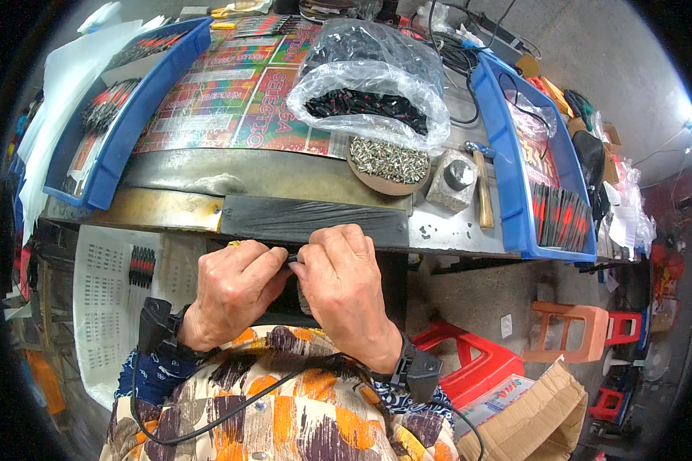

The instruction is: The person repeatedly picks up short black cables and small metal pins from a table, inserts the pins into the cable ends, and places the assembled units into a blue tray. The process is repeated multiple times with consistent hand movements.

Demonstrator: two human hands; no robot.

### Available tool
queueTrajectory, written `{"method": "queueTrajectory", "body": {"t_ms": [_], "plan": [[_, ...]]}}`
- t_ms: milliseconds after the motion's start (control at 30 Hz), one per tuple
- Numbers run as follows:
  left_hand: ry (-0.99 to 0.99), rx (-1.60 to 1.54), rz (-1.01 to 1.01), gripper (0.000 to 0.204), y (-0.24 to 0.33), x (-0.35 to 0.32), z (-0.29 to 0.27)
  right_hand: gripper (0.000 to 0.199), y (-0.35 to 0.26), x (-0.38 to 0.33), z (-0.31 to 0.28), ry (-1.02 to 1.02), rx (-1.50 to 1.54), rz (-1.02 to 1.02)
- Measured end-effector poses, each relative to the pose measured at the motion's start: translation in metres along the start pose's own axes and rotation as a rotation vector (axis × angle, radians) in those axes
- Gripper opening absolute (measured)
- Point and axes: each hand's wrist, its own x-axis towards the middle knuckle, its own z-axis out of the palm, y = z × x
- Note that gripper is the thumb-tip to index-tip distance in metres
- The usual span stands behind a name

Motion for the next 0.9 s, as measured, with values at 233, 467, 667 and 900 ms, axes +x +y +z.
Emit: {"method": "queueTrajectory", "body": {"t_ms": [233,467,667,900], "plan": [[0.065,-0.024,-0.008,0.026,0.0,0.0,-0.002,0.02,0.002,-0.001,0.004,0.112,0.262,0.2],[0.082,-0.045,0.009,0.023,-0.001,0.0,-0.002,0.017,0.006,-0.01,0.008,-0.054,0.683,0.455],[0.08,-0.052,0.001,0.024,0.0,-0.001,-0.001,0.015,0.007,-0.017,0.018,0.01,0.858,0.497],[0.059,-0.131,-0.023,0.028,-0.003,0.0,-0.003,0.018,0.007,-0.019,0.019,-0.01,1.061,0.595]]}}
